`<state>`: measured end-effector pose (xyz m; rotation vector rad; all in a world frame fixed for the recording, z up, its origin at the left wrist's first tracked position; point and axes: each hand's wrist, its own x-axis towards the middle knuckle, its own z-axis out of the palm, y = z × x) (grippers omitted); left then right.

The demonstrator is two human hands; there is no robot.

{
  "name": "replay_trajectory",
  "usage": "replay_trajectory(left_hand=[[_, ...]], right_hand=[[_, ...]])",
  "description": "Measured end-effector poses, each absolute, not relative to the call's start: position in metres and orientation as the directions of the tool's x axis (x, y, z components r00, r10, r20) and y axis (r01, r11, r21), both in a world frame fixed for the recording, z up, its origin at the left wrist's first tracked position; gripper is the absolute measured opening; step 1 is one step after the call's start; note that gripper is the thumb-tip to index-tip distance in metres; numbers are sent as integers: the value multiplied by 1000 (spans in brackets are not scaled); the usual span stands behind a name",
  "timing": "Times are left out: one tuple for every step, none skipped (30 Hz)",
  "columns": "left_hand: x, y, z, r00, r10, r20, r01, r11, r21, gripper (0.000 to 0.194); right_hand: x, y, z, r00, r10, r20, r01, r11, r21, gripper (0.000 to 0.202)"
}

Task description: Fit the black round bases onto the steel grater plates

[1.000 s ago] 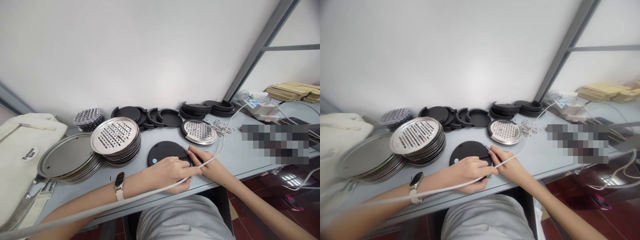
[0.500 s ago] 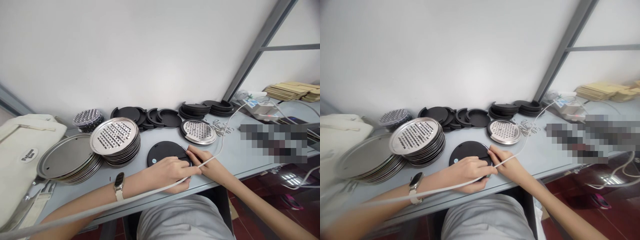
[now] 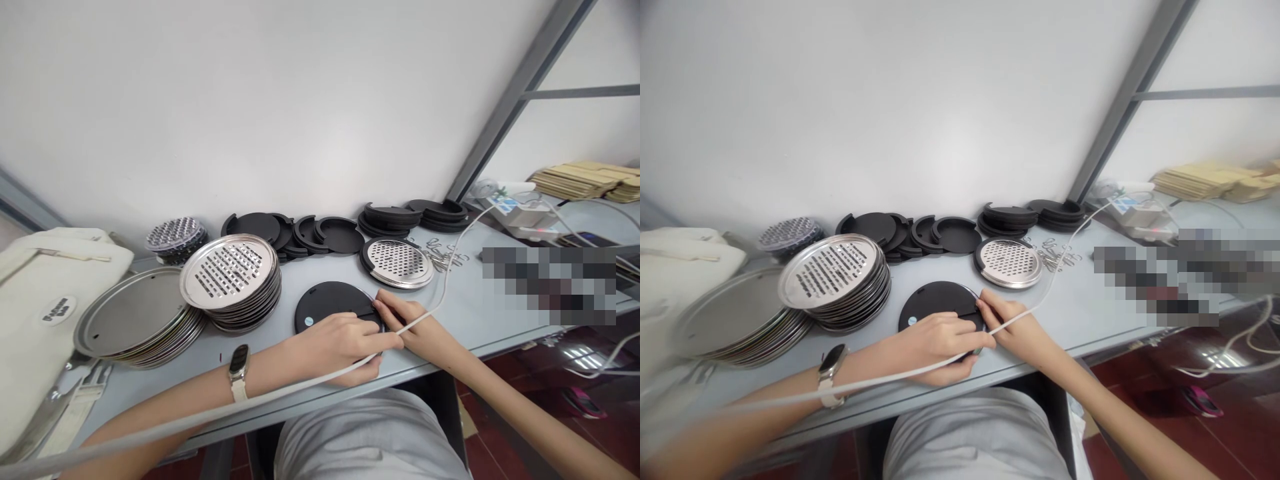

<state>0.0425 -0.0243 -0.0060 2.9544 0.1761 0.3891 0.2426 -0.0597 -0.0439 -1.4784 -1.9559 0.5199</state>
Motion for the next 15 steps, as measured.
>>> replay_trajectory(left_hand=[[43,-24,-6,959,136,248,97,-981,165,27],[43,-24,-6,959,136,247,98,-982,163,27],[43,-24,-6,959,137,248,99,-982,160,28],[43,-24,-6,959,138,246,101,-982,159,28],[43,-24,-6,960,139,244,102,-982,159,29],[43,-24,-6,961,140,239,104,-982,159,29],[43,-24,-6,962,140,236,104,-982,159,30],[43,-24,-6,962,139,234,104,-982,158,30],[43,-24,-6,963,139,232,104,-982,157,29],[43,-24,-6,963,136,231,102,-983,156,29],[43,-24,-5,963,135,232,101,-983,155,28],[43,-24,-6,963,136,231,102,-983,155,28],[43,-24,-6,963,138,232,103,-982,157,28],[43,-24,-6,962,141,232,106,-982,158,28],[43,-24,-6,962,145,233,109,-981,158,29]], right_hand=[[243,-60,-44,-181,954,239,707,295,-643,22],[243,-60,-43,-183,954,236,706,295,-644,22],[243,-60,-43,-185,954,235,705,295,-644,22],[243,-61,-43,-186,954,234,705,295,-645,22],[243,-61,-43,-186,954,234,705,295,-644,22],[243,-61,-43,-185,954,235,707,295,-642,22],[243,-61,-43,-184,954,235,710,294,-640,23],[243,-61,-43,-183,955,234,713,293,-637,23],[243,-61,-43,-182,955,233,716,291,-634,23],[243,-61,-42,-179,956,231,720,288,-632,23],[243,-61,-42,-178,957,231,721,286,-631,23],[243,-61,-43,-177,957,231,720,286,-632,23],[243,-61,-43,-176,956,233,719,286,-634,23],[243,-61,-43,-175,956,235,717,287,-635,22],[242,-61,-43,-174,956,235,716,286,-637,22]])
